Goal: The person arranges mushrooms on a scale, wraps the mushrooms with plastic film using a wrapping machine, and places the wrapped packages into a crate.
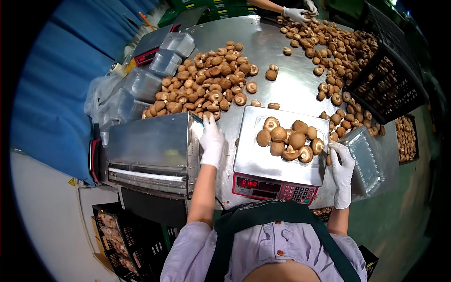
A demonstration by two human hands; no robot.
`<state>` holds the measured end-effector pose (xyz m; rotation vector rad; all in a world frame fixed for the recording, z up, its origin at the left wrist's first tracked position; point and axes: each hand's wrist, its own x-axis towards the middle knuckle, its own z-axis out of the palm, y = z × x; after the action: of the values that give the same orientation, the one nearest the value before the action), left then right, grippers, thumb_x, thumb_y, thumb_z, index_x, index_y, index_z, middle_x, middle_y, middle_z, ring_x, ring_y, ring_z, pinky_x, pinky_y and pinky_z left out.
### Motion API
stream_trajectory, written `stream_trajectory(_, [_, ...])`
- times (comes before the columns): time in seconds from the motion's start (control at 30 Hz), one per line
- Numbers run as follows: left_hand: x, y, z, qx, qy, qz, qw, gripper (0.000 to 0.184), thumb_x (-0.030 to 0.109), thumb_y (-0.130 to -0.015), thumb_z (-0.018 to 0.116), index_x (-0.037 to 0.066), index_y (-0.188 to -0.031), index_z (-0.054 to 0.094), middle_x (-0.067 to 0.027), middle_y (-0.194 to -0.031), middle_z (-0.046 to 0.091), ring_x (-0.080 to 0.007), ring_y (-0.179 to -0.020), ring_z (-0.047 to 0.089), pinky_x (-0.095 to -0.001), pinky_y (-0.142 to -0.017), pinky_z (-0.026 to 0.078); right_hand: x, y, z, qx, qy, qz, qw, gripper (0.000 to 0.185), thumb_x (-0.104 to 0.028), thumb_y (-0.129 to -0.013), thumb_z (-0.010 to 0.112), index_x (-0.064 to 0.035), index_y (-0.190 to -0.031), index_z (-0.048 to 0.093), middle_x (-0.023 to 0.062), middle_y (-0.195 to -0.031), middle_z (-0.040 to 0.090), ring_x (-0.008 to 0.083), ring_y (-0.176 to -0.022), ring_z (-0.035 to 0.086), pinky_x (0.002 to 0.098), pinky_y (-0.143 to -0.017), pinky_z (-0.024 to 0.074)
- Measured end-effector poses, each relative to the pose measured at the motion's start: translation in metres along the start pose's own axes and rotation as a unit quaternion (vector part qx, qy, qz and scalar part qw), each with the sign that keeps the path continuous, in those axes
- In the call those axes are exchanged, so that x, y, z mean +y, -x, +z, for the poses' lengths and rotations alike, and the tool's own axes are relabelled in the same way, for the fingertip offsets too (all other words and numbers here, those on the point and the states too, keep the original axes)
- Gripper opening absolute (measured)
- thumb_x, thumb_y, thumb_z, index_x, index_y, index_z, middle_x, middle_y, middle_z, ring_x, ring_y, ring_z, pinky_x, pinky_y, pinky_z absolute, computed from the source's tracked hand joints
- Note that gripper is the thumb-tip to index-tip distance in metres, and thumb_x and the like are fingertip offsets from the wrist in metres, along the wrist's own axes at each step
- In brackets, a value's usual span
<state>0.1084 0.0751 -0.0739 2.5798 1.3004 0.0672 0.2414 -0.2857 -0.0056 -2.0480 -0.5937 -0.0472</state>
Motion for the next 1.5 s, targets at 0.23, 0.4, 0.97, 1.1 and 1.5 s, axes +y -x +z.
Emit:
stream_trajectory(0.23, [-0.009,-0.067,0.033,0.041,-0.109,-0.066,0.991,0.044,0.009,-0.09,0.044,0.008,-0.134,0.038,-0.0188,-0.103,0.059,-0.0311,-0.077,0.067,-0.0406,-0.065,0.055,0.006,0.005,-0.01,0.013,0.023,-0.007,1.0,0.014,0.001,-0.083,0.06,0.0004,-0.095,0.066,0.0119,-0.099,0.066,0.0209,-0.097,0.062,0.0299,-0.086,0.0475])
stream_trajectory(0.4, [0.017,-0.019,-0.028,-0.03,0.069,-0.055,0.996,0.042,0.028,-0.085,0.059,0.014,-0.124,0.057,-0.014,-0.109,0.065,-0.0259,-0.098,0.063,-0.0359,-0.079,0.051,0.009,0.01,-0.012,0.036,0.019,0.014,0.999,0.013,0.001,-0.083,0.06,0.0002,-0.095,0.066,0.0119,-0.099,0.066,0.0205,-0.096,0.062,0.0296,-0.086,0.0475])
stream_trajectory(0.97, [0.06,0.06,-0.029,0.219,0.277,0.278,0.893,0.042,0.003,-0.076,0.066,0.01,-0.118,0.061,-0.0085,-0.102,0.062,-0.0209,-0.084,0.062,-0.0307,-0.072,0.052,-0.006,0.005,-0.005,0.02,-0.012,-0.007,1.0,0.013,-0.001,-0.084,0.06,0.0005,-0.095,0.066,0.0122,-0.098,0.066,0.0221,-0.098,0.061,0.031,-0.088,0.0467])
stream_trajectory(1.1, [0.067,0.059,-0.017,0.103,0.248,0.343,0.9,0.044,0.003,-0.077,0.062,0.011,-0.12,0.06,-0.0133,-0.121,0.058,-0.0276,-0.111,0.055,-0.0359,-0.094,0.045,-0.004,0.008,-0.005,0.022,-0.008,-0.004,1.0,0.013,0.0,-0.083,0.06,0.0,-0.095,0.066,0.0118,-0.098,0.067,0.022,-0.097,0.061,0.0309,-0.088,0.047])
stream_trajectory(1.5, [0.043,0.03,-0.019,-0.077,0.501,0.197,0.839,0.041,0.003,-0.085,0.057,0.004,-0.126,0.054,-0.015,-0.132,0.05,-0.0236,-0.123,0.047,-0.0315,-0.103,0.038,0.021,0.004,0.004,0.085,0.023,0.013,0.996,0.02,-0.005,-0.083,0.062,-0.0031,-0.102,0.065,0.0122,-0.107,0.065,0.0235,-0.105,0.06,0.0323,-0.093,0.0455])
